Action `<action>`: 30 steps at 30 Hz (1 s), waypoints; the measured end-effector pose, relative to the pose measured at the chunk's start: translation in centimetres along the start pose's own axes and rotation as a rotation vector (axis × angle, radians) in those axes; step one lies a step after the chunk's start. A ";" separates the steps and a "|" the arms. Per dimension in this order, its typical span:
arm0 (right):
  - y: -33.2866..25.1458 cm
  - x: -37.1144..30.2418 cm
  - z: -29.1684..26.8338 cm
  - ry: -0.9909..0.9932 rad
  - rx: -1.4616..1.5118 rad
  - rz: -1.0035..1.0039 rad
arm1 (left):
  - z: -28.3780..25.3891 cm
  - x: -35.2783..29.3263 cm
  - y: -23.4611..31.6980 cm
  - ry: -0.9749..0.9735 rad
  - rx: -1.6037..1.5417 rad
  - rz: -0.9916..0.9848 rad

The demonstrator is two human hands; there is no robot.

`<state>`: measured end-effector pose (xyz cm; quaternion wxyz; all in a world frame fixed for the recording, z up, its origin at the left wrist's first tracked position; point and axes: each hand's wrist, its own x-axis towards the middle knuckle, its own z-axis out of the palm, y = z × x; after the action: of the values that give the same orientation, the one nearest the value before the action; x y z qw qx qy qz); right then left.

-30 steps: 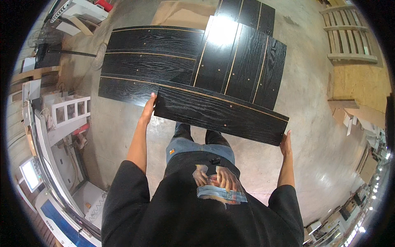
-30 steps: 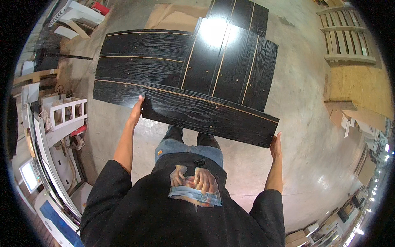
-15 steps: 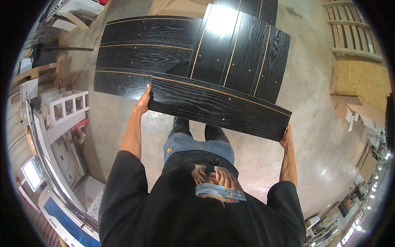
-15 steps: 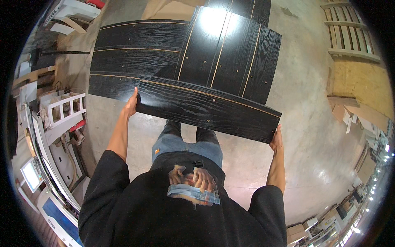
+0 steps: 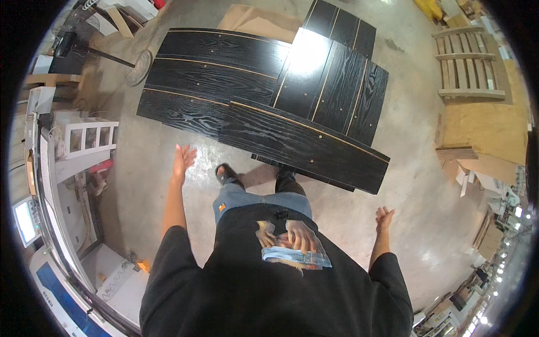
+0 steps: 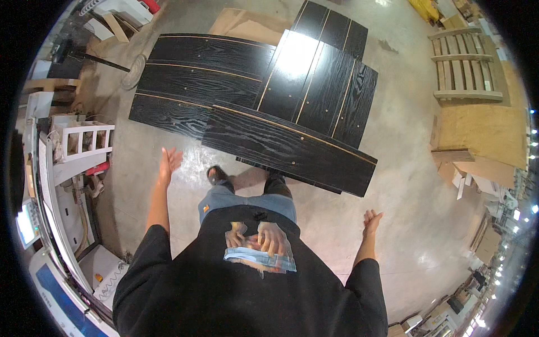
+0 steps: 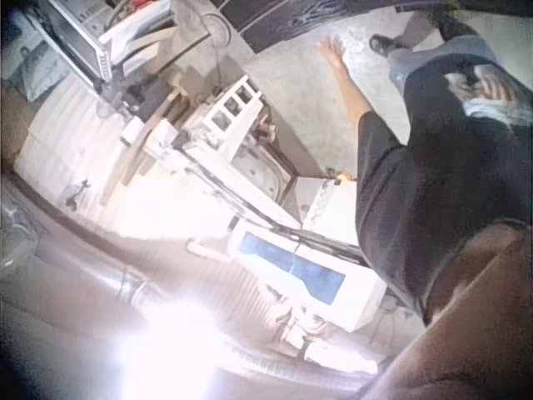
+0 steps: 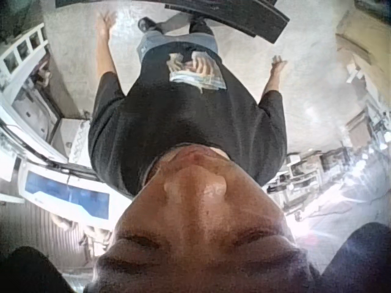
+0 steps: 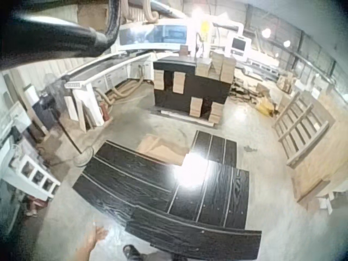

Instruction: The person picks up dark wood panels from a machine bed, uses a yellow hand tool to scrape the edges of the panels, and stacks the panels onto a pallet on the floor.

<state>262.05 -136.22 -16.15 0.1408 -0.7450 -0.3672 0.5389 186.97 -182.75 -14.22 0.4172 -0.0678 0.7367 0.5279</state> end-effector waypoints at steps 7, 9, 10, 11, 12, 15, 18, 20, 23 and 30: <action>11.8 -16.8 15.2 -0.096 -0.020 0.272 | -13.8 -6.1 -23.0 -0.191 0.634 0.077; 16.9 -21.4 22.2 -0.183 -0.055 0.319 | -14.4 -1.6 -23.3 -0.339 0.869 0.263; 18.5 -22.9 26.4 -0.294 -0.181 0.354 | -15.0 -3.1 -21.9 -0.365 0.816 0.140; 20.6 -24.9 30.9 -0.406 -0.196 0.248 | -16.6 -6.2 -21.3 -0.353 0.755 0.002; 20.8 -25.8 35.3 -0.584 -0.370 -0.026 | -19.7 -7.3 -21.8 -0.289 0.832 0.138; 22.2 -28.7 45.0 -0.636 -0.431 -0.493 | -24.6 -8.8 -15.0 -0.257 0.696 -0.026; 13.6 -29.9 57.0 -0.764 -0.763 -0.302 | -30.9 -6.5 -7.7 -0.134 0.373 -0.030; 9.8 -31.8 61.3 -0.836 -0.994 -0.104 | -35.3 -2.8 -6.4 -0.094 0.375 0.107; 6.7 -34.5 70.5 -0.915 -1.108 -0.019 | -40.7 1.7 -2.8 -0.058 0.266 0.212; 8.8 -38.3 95.0 -1.455 -0.781 -0.637 | -56.4 10.7 -0.9 -0.002 0.364 0.108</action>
<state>173.66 -186.78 -30.75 -0.2487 -0.0748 -0.7137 0.6505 149.90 -226.57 -16.88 0.3942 0.0492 0.8223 0.4075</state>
